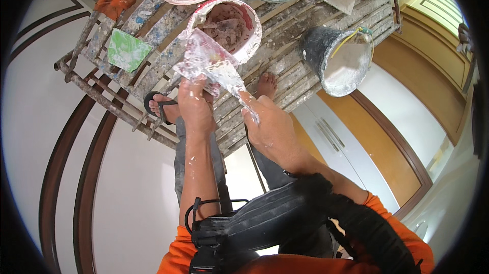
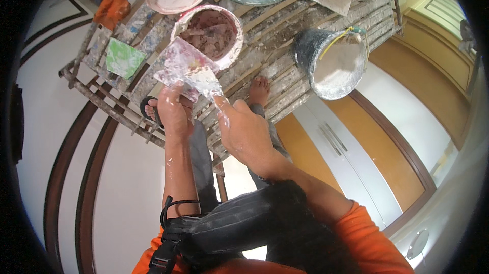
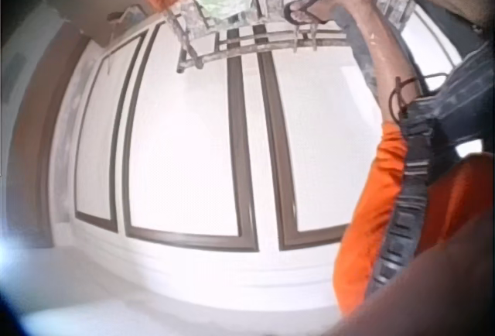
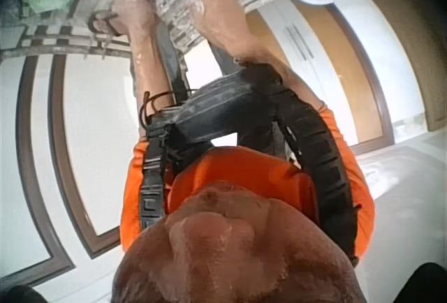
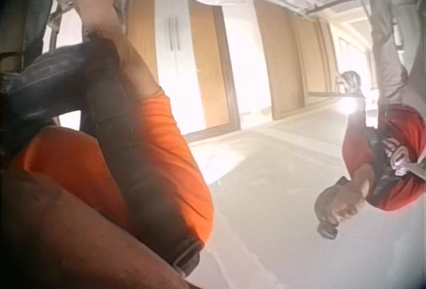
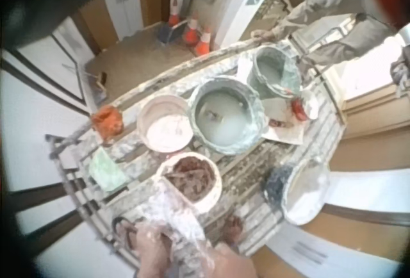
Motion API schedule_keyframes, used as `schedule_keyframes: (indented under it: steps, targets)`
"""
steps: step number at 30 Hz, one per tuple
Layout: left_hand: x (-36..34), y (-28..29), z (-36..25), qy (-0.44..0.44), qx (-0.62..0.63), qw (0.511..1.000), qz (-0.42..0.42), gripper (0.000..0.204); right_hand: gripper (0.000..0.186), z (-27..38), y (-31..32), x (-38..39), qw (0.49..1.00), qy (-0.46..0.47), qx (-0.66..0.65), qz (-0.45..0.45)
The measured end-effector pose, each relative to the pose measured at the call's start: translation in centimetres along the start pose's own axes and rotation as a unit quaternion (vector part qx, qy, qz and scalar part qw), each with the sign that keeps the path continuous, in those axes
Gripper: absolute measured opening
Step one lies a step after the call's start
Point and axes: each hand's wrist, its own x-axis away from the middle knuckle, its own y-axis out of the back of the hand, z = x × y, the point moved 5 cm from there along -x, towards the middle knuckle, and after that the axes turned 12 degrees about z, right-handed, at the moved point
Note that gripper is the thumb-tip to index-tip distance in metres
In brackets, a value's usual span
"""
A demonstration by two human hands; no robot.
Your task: The person applies plaster to a ceiling using a trowel and a cloth, smoothing the surface. They then move to a scaffold to mix plaster in a bucket with a trowel and transfer it to a smaller container.
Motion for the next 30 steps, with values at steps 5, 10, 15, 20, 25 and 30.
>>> schedule_keyframes:
  steps: [5,10,15,20,25,30]
  targets:
    - [0.4,0.1,0.2,0.027,-0.061,0.996,0.055,0.026,0.04,0.6,3.8,-4.2,0.994,0.02,-0.088,-0.056]
    - [0.6,0.8,-2.3,-0.02,-0.26,0.965,0.036,0.023,0.04,-0.6,3.3,-4.3,0.976,-0.018,-0.212,-0.041]
    - [0.7,0.4,-4.5,-0.28,-0.526,0.801,0.059,0.051,0.044,-3.9,3.5,-4.4,0.866,-0.058,-0.497,-0.017]
    - [0.8,0.0,-1.9,-0.251,-0.592,0.766,-0.005,0.053,0.044,-3.6,-0.1,-2.1,0.968,-0.023,-0.247,-0.047]
    - [1.1,0.8,-1.2,-0.238,-0.416,0.878,-0.019,0.069,0.038,-2.5,-1.9,-2.7,0.997,0.0,-0.059,-0.052]
    - [0.5,0.7,1.0,-0.054,-0.063,0.989,-0.124,0.061,0.037,-2.7,-2.7,-2.8,0.998,0.003,-0.039,-0.042]
